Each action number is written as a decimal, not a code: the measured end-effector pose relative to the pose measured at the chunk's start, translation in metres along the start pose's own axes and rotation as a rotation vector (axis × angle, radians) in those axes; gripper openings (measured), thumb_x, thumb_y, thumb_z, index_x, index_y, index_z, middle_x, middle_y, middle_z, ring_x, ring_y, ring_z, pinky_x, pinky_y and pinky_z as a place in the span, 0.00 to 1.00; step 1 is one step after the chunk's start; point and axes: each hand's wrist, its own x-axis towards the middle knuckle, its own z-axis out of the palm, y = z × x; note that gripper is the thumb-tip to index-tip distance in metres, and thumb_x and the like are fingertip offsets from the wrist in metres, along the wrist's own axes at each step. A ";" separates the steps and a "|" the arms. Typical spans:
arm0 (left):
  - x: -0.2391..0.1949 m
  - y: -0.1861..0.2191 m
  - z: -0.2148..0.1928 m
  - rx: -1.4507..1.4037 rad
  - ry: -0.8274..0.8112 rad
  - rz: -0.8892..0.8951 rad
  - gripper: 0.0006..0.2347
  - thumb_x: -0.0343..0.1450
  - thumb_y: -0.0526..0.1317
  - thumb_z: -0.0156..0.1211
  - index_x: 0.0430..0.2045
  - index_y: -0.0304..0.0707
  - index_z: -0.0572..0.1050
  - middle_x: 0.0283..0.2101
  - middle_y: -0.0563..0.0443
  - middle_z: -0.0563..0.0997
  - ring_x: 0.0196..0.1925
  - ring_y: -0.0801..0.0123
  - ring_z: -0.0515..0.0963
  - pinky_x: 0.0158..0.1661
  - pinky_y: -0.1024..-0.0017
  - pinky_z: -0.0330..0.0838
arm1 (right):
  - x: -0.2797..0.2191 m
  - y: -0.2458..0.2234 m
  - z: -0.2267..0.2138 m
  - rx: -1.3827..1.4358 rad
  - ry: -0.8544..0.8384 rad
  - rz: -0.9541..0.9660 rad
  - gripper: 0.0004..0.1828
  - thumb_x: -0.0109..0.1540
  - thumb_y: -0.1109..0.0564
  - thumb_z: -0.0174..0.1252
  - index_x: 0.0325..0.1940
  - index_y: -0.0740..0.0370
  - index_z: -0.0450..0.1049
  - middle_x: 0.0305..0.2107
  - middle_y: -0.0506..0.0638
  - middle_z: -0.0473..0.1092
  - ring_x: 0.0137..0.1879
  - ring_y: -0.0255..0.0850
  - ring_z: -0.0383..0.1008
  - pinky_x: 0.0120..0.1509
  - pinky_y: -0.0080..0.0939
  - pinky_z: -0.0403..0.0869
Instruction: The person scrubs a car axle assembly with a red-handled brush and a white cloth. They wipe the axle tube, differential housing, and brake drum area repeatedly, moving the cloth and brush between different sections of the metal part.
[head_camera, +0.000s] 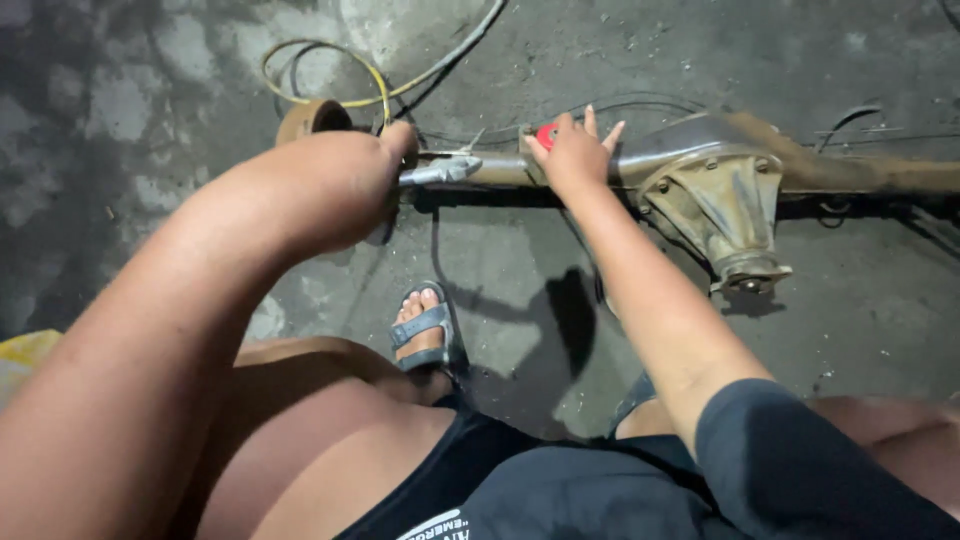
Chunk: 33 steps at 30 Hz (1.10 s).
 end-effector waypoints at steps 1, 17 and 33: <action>0.004 -0.006 0.012 0.007 0.009 0.004 0.13 0.68 0.28 0.47 0.46 0.38 0.63 0.31 0.35 0.79 0.31 0.44 0.77 0.33 0.50 0.70 | -0.001 0.014 -0.008 0.002 0.011 0.003 0.36 0.64 0.24 0.51 0.52 0.59 0.72 0.53 0.60 0.74 0.79 0.54 0.49 0.73 0.83 0.32; 0.010 0.016 0.031 0.023 0.064 0.182 0.06 0.72 0.34 0.43 0.41 0.38 0.61 0.27 0.38 0.76 0.26 0.48 0.73 0.30 0.51 0.65 | 0.009 0.256 -0.108 0.115 0.245 0.456 0.33 0.72 0.29 0.51 0.48 0.64 0.75 0.42 0.69 0.75 0.47 0.73 0.74 0.48 0.66 0.71; 0.024 0.053 0.041 0.003 0.165 0.342 0.09 0.73 0.36 0.46 0.44 0.39 0.57 0.27 0.37 0.78 0.24 0.40 0.74 0.28 0.49 0.66 | -0.024 0.232 -0.247 -0.606 -0.490 0.213 0.42 0.67 0.24 0.40 0.61 0.61 0.74 0.59 0.62 0.74 0.61 0.58 0.77 0.53 0.58 0.77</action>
